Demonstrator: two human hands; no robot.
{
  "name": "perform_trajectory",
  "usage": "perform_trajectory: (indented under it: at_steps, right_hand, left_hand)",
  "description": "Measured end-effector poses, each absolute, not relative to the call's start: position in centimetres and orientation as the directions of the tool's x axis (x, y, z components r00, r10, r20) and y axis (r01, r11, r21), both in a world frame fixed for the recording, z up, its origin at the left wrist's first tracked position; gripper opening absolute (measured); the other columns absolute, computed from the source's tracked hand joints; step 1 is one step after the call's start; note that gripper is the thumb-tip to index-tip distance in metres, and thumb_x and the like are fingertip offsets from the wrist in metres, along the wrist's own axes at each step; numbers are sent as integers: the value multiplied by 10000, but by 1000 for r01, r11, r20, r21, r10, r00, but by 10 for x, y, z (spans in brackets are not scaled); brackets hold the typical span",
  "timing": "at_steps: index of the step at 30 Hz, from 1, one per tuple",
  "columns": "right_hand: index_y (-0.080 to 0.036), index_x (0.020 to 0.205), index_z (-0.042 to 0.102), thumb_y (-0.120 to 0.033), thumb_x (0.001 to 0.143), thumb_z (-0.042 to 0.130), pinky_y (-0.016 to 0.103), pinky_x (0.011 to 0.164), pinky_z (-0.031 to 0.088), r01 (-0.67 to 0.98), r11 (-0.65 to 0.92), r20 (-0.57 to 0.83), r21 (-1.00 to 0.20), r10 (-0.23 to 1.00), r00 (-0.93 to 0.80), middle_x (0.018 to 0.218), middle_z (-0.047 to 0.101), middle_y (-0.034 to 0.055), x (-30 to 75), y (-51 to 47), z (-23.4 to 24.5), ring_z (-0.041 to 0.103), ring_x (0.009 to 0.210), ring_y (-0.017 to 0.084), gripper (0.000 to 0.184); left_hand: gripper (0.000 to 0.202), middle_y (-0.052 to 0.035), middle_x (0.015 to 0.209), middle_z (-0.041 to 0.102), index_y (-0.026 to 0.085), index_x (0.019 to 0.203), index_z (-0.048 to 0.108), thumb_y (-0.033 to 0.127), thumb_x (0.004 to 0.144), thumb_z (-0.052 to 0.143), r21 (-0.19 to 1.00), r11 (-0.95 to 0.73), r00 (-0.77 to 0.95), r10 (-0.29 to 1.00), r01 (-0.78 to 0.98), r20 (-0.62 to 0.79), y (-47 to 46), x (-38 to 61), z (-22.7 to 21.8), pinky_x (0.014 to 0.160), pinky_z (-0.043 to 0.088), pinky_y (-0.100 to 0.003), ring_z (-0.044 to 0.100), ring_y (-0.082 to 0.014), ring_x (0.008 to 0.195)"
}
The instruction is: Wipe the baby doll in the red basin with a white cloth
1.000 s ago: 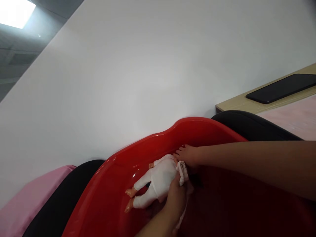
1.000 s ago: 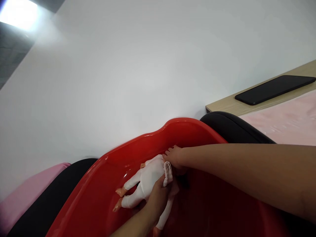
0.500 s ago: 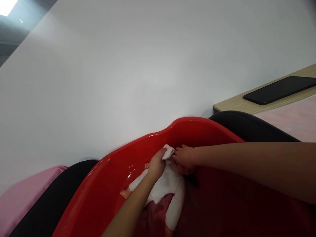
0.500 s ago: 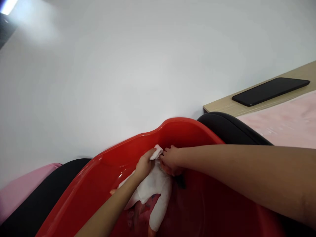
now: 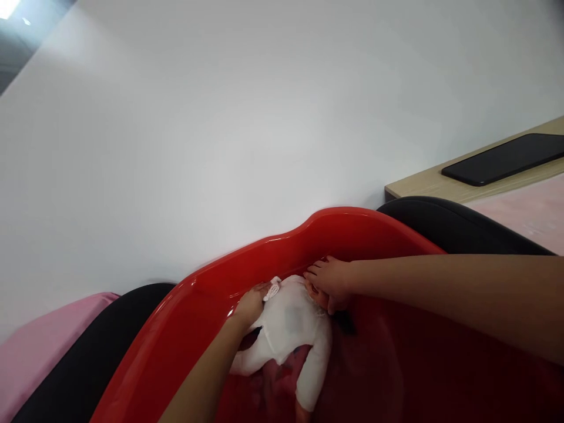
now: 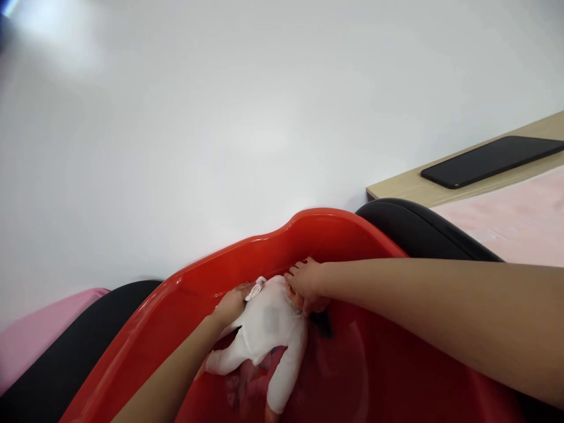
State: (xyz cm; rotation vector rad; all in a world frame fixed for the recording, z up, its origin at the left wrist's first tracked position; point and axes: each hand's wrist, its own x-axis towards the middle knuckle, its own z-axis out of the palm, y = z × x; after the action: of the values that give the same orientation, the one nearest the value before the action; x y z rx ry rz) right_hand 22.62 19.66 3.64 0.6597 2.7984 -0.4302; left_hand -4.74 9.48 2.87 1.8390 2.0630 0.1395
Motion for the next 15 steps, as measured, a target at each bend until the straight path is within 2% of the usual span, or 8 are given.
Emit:
perform_trajectory:
  at_steps: [3, 6, 10, 12, 15]
  right_hand:
    - [-182, 1373, 580, -679, 780, 719, 638, 1129, 385, 506, 794, -269, -336, 434, -860, 1467, 559, 173, 224, 198, 46, 518, 1331, 411, 786]
    - [-166, 1281, 621, -641, 970, 483, 583, 1059, 447, 532, 757, -197, -378, 496, -846, 1396, 614, 173, 222, 200, 57, 569, 1282, 390, 585]
    - [-157, 1216, 628, -594, 1020, 410, 520, 975, 480, 568, 732, -135, -377, 563, -815, 1313, 656, 180, 224, 206, 67, 621, 1209, 378, 526]
    - [-161, 1184, 635, -577, 1031, 393, 501, 947, 483, 581, 728, -138, -364, 574, -807, 1282, 667, 175, 227, 207, 69, 632, 1183, 372, 505]
    - [-171, 1171, 643, -564, 1040, 383, 477, 927, 487, 574, 734, -160, -364, 558, -815, 1253, 675, 157, 228, 206, 68, 640, 1164, 354, 490]
  left_hand:
    - [431, -126, 1371, 720, 213, 1279, 733, 259, 859, 653, 266, 207, -156, 967, 941, -202, 85, -60, 31, 1119, 453, -387, 630, -333, 1314]
    - [483, -146, 1376, 711, 203, 1344, 690, 235, 863, 648, 274, 211, -173, 972, 938, -156, 86, -54, 28, 1098, 469, -414, 646, -347, 1286]
    - [596, -101, 1511, 620, 227, 1477, 588, 137, 888, 558, 340, 106, -93, 994, 934, -56, 106, -21, 14, 1201, 411, -410, 576, -286, 1385]
    - [628, -64, 1556, 581, 241, 1483, 588, 84, 880, 510, 372, 27, -19, 999, 928, -26, 118, -3, 6, 1241, 378, -396, 529, -252, 1435]
    - [617, -48, 1562, 575, 246, 1437, 641, 55, 870, 493, 396, -45, 73, 996, 917, -58, 132, 8, 0, 1266, 345, -399, 491, -238, 1471]
